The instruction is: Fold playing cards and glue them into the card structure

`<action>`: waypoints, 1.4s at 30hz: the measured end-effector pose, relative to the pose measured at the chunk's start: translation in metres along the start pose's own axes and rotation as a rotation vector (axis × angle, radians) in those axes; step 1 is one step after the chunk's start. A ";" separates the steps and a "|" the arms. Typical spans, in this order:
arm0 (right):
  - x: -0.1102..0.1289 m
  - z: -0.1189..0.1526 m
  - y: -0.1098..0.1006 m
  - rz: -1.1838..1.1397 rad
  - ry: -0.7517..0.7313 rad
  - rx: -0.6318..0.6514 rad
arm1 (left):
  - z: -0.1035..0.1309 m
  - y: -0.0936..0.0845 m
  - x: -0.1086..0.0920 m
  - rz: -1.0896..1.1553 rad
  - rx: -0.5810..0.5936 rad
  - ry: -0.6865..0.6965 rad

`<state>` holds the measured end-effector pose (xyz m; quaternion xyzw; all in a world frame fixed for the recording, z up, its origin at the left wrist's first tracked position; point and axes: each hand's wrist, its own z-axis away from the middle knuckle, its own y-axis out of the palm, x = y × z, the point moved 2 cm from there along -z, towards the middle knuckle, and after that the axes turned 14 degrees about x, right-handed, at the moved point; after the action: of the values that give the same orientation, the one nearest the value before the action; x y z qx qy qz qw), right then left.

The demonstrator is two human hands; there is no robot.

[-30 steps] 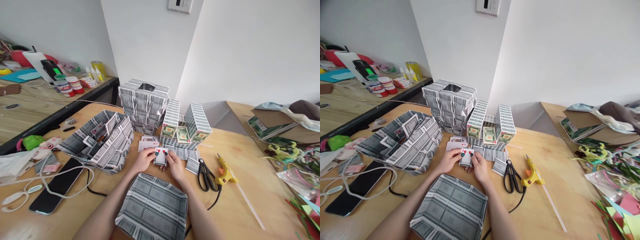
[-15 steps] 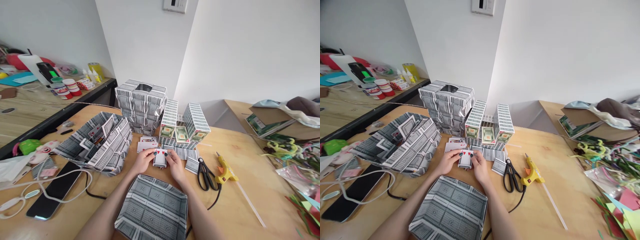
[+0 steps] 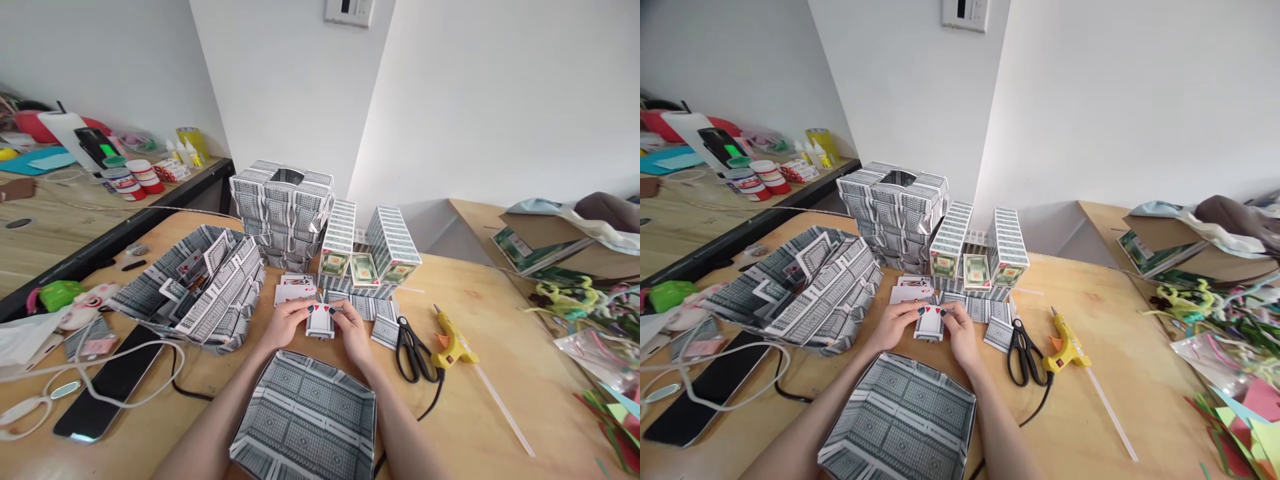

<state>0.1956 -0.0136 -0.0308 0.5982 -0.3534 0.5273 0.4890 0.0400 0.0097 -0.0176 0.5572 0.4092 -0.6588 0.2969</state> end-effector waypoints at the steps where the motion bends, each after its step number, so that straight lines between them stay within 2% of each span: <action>1: -0.001 0.000 -0.001 0.018 -0.002 -0.011 | 0.000 0.000 0.000 -0.006 0.000 0.000; 4: -0.003 0.000 -0.001 0.038 0.000 -0.048 | 0.000 0.000 -0.002 -0.023 -0.013 0.011; 7: -0.004 0.000 0.001 -0.054 0.015 -0.039 | 0.001 0.001 -0.006 -0.034 -0.030 0.018; 15: 0.004 0.002 0.012 -0.340 0.057 0.095 | 0.001 0.004 -0.006 -0.008 -0.033 0.059; 21: -0.005 0.000 0.012 -0.435 0.170 0.226 | 0.001 0.003 -0.004 -0.001 -0.031 0.079; 25: -0.011 -0.001 0.011 -0.333 0.263 0.218 | 0.001 0.004 -0.006 -0.057 0.016 0.115; 29: -0.012 -0.001 0.011 -0.252 0.285 0.273 | 0.000 0.005 -0.005 -0.040 0.066 0.099; 32: -0.010 -0.001 0.011 -0.179 0.229 0.278 | -0.001 0.005 -0.004 -0.008 0.066 0.092; 37: -0.006 -0.003 0.008 0.083 0.098 0.157 | -0.003 0.005 0.002 0.138 0.103 0.083; 42: -0.004 -0.002 0.004 0.261 0.061 0.092 | -0.005 0.007 0.004 0.020 0.034 0.017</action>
<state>0.1900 -0.0130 -0.0341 0.5527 -0.3886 0.6202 0.3986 0.0473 0.0112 -0.0235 0.5719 0.3950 -0.6578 0.2902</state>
